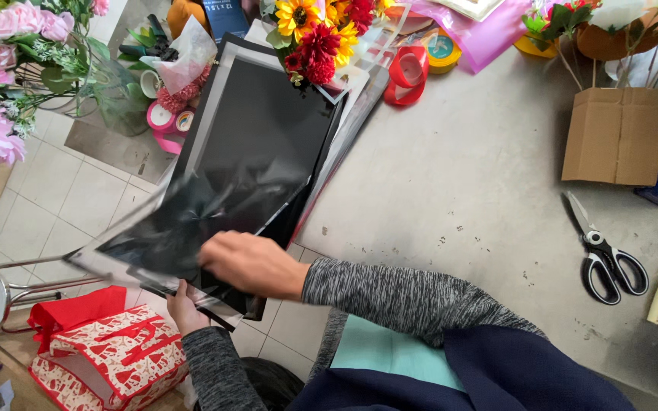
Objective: The person cuts a sheet of black material using scissors and then folds it into a specific shape on the table. The person uses tape to secure the folded material.
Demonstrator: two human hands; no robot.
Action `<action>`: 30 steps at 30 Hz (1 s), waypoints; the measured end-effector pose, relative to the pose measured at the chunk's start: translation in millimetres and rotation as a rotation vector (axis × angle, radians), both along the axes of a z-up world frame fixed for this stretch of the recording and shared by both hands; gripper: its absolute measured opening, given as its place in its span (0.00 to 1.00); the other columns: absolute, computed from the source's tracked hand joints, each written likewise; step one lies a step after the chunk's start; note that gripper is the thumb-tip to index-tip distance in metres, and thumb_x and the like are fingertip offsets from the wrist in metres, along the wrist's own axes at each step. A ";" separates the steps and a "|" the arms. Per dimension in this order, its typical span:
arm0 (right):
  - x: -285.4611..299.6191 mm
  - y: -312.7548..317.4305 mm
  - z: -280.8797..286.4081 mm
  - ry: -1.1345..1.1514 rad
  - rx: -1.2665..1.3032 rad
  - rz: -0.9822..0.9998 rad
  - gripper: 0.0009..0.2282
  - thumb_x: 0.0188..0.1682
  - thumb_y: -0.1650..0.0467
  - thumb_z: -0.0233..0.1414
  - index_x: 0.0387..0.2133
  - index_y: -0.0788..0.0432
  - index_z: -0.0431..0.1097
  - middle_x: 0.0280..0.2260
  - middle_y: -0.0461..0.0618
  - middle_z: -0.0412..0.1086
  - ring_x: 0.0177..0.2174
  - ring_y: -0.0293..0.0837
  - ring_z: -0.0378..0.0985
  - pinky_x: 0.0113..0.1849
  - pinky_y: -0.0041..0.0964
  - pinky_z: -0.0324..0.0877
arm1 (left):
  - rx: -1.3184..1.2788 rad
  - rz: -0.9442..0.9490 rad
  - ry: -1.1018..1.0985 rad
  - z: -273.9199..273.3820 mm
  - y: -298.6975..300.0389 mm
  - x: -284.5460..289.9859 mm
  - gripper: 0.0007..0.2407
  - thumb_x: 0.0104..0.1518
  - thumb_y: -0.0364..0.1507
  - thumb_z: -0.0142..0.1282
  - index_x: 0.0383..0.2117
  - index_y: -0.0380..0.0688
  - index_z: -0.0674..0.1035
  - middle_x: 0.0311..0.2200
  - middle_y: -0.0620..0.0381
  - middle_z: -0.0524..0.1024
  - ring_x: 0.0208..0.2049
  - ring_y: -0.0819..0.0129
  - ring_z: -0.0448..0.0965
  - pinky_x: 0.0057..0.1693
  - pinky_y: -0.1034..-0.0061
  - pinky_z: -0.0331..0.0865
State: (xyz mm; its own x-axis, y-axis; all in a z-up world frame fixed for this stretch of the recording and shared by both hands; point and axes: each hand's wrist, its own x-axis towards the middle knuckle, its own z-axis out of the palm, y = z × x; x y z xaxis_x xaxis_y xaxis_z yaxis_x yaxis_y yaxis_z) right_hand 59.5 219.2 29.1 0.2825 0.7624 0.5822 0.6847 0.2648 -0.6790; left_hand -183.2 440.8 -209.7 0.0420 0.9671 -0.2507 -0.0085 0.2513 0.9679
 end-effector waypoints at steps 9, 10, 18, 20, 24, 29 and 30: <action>-36.9 -60.6 84.4 0.423 -0.302 0.712 0.15 0.53 0.71 0.29 0.53 0.56 0.51 0.53 0.57 0.62 0.49 0.53 0.69 0.46 0.42 0.66 | 0.110 0.090 0.359 32.6 -15.6 26.1 0.29 0.50 0.31 0.62 0.56 0.52 0.57 0.50 0.52 0.63 0.46 0.63 0.68 0.54 0.76 0.63; -33.8 -64.5 97.1 0.425 -0.302 0.708 0.15 0.53 0.71 0.29 0.53 0.56 0.51 0.53 0.57 0.62 0.49 0.53 0.69 0.46 0.42 0.66 | 0.123 0.101 0.405 38.2 -18.6 29.6 0.31 0.49 0.31 0.63 0.57 0.53 0.55 0.51 0.51 0.62 0.48 0.62 0.66 0.54 0.75 0.62; 61.8 -97.1 72.1 1.529 0.877 0.550 0.08 0.55 0.72 0.36 0.46 0.58 0.55 0.32 0.42 0.50 0.33 0.32 0.53 0.38 0.18 0.57 | 0.238 0.177 0.776 85.5 -50.8 59.3 0.45 0.41 0.35 0.71 0.60 0.55 0.44 0.57 0.47 0.53 0.57 0.54 0.53 0.60 0.61 0.49; 118.6 -144.3 35.3 1.252 0.683 -0.235 0.12 0.54 0.71 0.37 0.50 0.60 0.54 0.43 0.46 0.55 0.43 0.35 0.58 0.47 0.25 0.58 | 0.269 0.191 0.859 82.6 -57.3 75.2 0.48 0.39 0.36 0.73 0.61 0.56 0.41 0.58 0.45 0.51 0.59 0.52 0.50 0.61 0.58 0.46; 171.0 -237.8 12.1 1.194 0.815 -1.007 0.02 0.45 0.69 0.51 0.28 0.51 0.65 0.32 0.44 0.67 0.36 0.38 0.69 0.43 0.32 0.65 | 0.868 -0.212 0.918 78.7 -49.4 59.6 0.22 0.52 0.18 0.33 0.56 0.28 0.60 0.54 0.27 0.58 0.50 0.37 0.57 0.53 0.50 0.54; 120.0 -338.6 -79.8 1.217 0.936 -1.211 0.15 0.50 0.68 0.46 0.49 0.59 0.56 0.53 0.55 0.60 0.51 0.46 0.65 0.54 0.41 0.62 | -0.095 -0.548 0.055 200.3 -193.4 180.7 0.35 0.48 0.56 0.23 0.52 0.43 0.66 0.53 0.56 0.63 0.55 0.69 0.61 0.60 0.74 0.50; 105.9 -360.9 -111.8 1.154 0.871 -1.329 0.22 0.52 0.66 0.46 0.56 0.60 0.48 0.59 0.55 0.52 0.56 0.47 0.59 0.57 0.40 0.56 | -0.442 -0.602 -0.208 197.5 -209.6 191.0 0.39 0.43 0.57 0.25 0.56 0.40 0.61 0.62 0.51 0.57 0.64 0.65 0.53 0.69 0.70 0.42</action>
State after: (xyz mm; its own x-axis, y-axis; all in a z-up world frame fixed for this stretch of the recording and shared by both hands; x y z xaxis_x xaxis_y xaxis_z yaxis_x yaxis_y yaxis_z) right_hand 165.4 -141.7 -82.7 0.7944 -0.5615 -0.2317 0.0986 0.4956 -0.8629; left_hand 7.8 231.2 -12.2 0.6173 0.5750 -0.5370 0.0809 0.6326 0.7703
